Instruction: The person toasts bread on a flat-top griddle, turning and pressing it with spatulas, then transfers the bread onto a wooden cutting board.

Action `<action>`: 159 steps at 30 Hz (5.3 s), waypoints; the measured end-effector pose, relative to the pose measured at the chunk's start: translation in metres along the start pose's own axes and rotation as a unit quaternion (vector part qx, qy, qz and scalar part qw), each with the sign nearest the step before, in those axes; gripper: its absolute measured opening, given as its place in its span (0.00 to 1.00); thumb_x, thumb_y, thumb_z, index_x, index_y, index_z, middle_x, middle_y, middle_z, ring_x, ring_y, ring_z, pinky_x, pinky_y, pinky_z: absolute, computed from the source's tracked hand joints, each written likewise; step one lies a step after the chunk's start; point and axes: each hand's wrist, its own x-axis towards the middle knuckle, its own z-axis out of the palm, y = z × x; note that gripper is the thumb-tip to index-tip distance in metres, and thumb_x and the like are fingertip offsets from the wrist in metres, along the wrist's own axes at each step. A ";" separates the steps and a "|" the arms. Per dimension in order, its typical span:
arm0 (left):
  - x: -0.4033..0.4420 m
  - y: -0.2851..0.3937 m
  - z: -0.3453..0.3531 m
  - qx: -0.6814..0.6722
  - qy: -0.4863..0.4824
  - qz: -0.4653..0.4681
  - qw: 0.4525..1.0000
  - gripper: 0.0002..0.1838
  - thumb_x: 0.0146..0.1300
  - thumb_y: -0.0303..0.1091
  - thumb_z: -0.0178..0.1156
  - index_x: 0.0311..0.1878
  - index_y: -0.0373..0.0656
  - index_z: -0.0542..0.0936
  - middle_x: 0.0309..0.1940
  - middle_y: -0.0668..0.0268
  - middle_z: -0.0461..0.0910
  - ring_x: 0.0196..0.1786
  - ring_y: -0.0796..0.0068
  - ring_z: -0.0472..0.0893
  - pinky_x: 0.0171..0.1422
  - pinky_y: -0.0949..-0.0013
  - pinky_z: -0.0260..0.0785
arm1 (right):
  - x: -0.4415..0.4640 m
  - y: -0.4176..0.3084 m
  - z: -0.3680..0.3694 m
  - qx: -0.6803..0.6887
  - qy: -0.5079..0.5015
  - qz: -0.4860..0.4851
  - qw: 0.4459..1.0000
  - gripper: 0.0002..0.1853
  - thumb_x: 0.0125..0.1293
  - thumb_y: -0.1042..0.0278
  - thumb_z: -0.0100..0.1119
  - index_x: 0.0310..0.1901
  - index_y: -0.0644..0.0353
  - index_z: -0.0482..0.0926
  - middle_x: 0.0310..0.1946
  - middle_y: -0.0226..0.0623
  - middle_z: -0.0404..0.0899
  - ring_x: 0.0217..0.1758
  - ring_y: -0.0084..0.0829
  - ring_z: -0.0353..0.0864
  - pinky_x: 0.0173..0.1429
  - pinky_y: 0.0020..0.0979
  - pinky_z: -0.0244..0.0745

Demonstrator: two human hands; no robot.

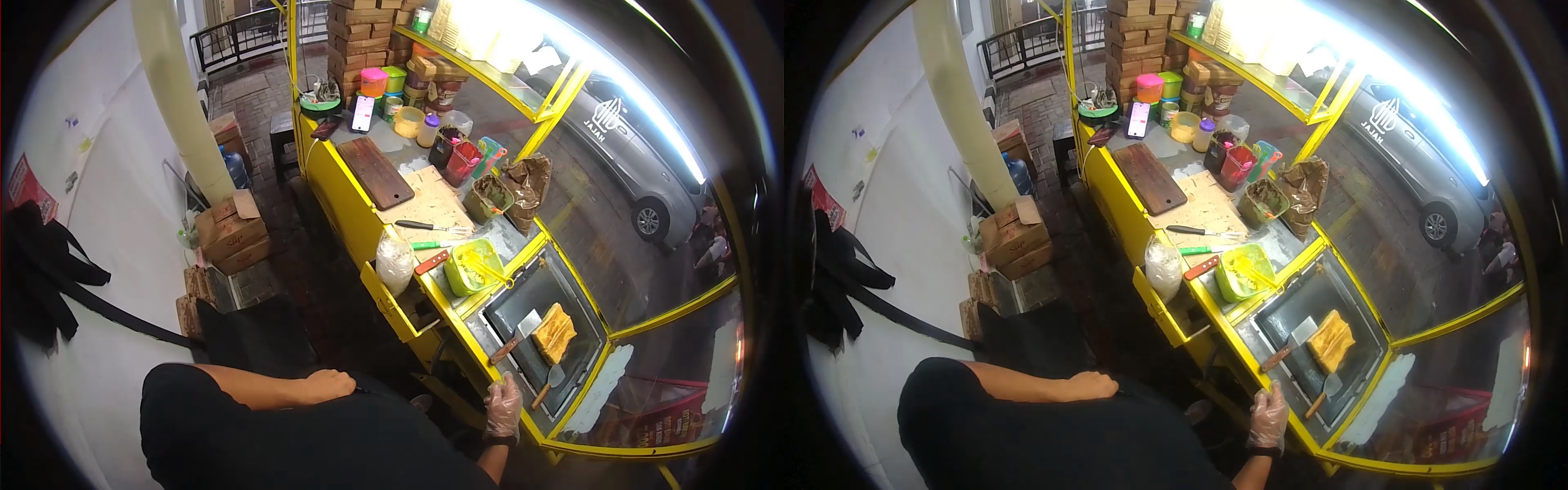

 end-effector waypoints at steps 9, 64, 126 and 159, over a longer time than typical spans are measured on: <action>0.039 -0.007 0.005 0.028 0.042 0.068 0.996 0.10 0.60 0.29 0.53 0.36 0.36 0.83 0.34 0.51 0.85 0.39 0.51 0.87 0.41 0.54 0.80 | -0.008 -0.001 0.004 0.002 0.005 0.014 1.000 0.19 0.67 0.72 0.55 0.58 0.72 0.75 0.23 0.29 0.74 0.22 0.18 0.71 0.27 0.24 0.67; 0.054 0.369 -0.231 0.300 0.337 0.586 0.673 0.11 0.61 0.38 0.65 0.45 0.46 0.80 0.47 0.66 0.78 0.39 0.68 0.80 0.35 0.68 0.71 | 0.015 0.152 -0.196 -0.084 0.176 0.054 0.979 0.23 0.67 0.61 0.59 0.56 0.72 0.77 0.50 0.59 0.82 0.55 0.53 0.82 0.59 0.40 0.76; 0.397 0.203 0.005 0.091 0.082 -0.097 0.988 0.32 0.54 0.62 0.65 0.43 0.37 0.86 0.40 0.48 0.86 0.48 0.50 0.85 0.52 0.54 0.77 | 0.080 0.163 -0.153 -0.311 0.077 0.198 0.926 0.47 0.61 0.56 0.63 0.70 0.82 0.48 0.40 0.59 0.82 0.44 0.52 0.84 0.50 0.45 0.79; 0.376 0.239 -0.004 -0.188 0.139 0.108 0.966 0.20 0.65 0.43 0.59 0.41 0.30 0.80 0.37 0.38 0.81 0.47 0.38 0.81 0.55 0.45 0.71 | 0.310 0.108 -0.207 -0.338 -0.006 0.010 0.941 0.16 0.68 0.68 0.45 0.49 0.64 0.80 0.50 0.58 0.81 0.55 0.51 0.81 0.58 0.47 0.76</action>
